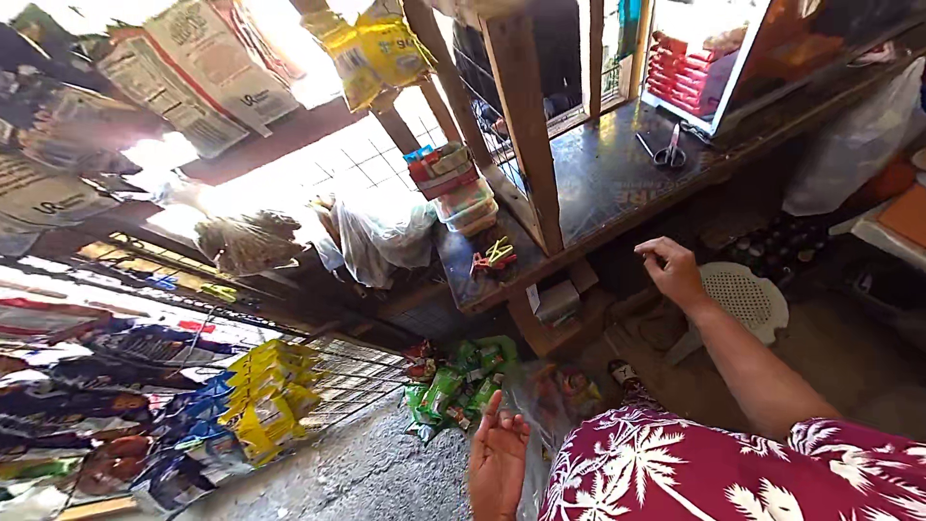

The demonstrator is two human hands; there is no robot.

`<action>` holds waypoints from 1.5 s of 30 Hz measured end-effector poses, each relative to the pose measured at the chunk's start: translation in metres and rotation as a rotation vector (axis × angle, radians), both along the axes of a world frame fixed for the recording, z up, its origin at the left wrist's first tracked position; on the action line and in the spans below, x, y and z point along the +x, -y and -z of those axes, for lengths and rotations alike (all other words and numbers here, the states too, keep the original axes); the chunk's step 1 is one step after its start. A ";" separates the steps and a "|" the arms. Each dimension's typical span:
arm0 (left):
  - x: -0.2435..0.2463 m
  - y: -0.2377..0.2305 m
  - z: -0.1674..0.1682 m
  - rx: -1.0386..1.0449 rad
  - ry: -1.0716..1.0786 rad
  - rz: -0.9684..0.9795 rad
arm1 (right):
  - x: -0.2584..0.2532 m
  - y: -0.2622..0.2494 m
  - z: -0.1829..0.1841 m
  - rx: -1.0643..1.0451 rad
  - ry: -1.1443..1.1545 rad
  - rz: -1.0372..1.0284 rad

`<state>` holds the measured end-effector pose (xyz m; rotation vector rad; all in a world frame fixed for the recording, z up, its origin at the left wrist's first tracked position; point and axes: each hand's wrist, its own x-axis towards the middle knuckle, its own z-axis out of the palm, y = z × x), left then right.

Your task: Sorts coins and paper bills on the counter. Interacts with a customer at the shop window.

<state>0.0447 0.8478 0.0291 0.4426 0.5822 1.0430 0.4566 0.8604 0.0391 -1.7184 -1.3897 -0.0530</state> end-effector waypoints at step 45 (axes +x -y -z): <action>0.555 -0.401 -0.149 0.834 -0.876 -0.132 | 0.282 -0.271 -0.109 0.447 -0.289 -0.083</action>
